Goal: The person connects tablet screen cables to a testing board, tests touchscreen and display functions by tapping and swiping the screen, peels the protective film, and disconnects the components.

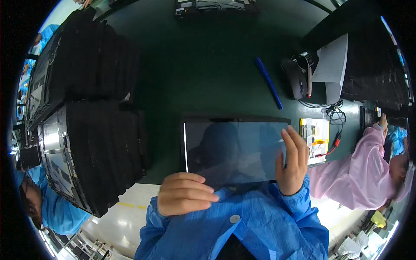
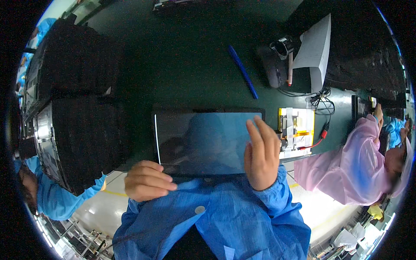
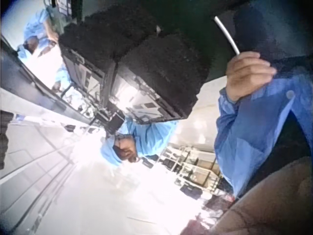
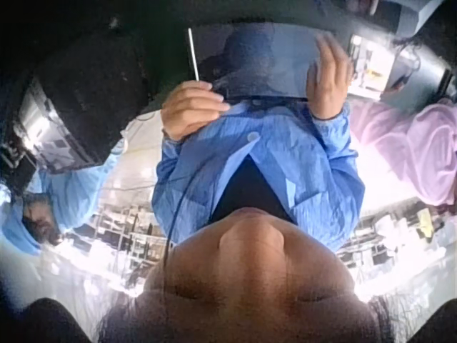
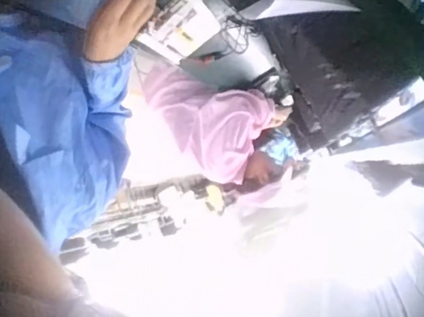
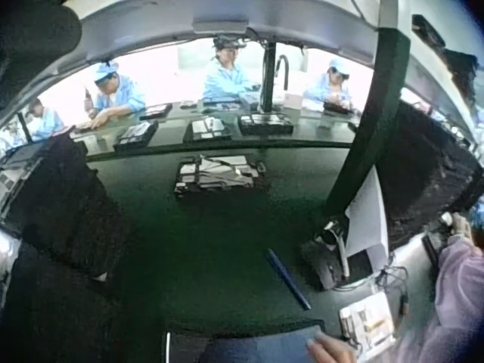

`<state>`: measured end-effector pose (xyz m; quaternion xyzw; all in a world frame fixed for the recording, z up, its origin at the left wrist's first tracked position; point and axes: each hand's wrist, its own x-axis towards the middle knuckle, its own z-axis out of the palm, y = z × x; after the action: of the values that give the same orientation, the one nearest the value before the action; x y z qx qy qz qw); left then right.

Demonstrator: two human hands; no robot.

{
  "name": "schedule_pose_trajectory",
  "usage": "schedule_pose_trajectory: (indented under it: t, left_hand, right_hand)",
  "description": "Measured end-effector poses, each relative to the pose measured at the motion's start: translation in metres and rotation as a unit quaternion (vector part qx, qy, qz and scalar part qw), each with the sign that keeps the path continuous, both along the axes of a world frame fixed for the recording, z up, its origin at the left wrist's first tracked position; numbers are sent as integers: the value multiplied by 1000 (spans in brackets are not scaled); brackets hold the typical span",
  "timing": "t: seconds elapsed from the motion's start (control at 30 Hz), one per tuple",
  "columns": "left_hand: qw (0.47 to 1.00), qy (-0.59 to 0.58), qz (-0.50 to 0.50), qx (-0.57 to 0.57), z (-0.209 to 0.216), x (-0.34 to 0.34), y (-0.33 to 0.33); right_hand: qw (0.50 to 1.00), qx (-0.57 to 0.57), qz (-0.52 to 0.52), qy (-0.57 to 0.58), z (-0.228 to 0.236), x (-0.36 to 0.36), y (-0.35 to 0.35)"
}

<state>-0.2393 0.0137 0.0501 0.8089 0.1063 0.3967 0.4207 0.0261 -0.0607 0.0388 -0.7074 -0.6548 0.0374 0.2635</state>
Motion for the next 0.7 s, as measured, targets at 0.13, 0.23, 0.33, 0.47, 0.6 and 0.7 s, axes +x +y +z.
schedule_pose_trajectory:
  t: [0.13,0.23,0.33,0.47,0.6,0.7]
  left_hand:
    - [999,-36,1,-28,-26,-26,13]
    - [943,29,272,-192,-36,-23,6]
    - [897,122,374,-202,-42,0,21]
    - [868,208,384,-236,-47,8,15]
    - [865,175,368,-292,-45,10,10]
    - [861,101,346,-359,-36,20,4]
  right_hand:
    - [997,26,-27,-74,4,16,-18]
    - [996,7,87,-24,3,25,-35]
    - [991,63,79,86,-25,20,-59]
    - [970,127,69,194,-61,14,-65]
    - [956,152,45,246,-70,13,-64]
    - [957,184,120,191,-79,22,-68]
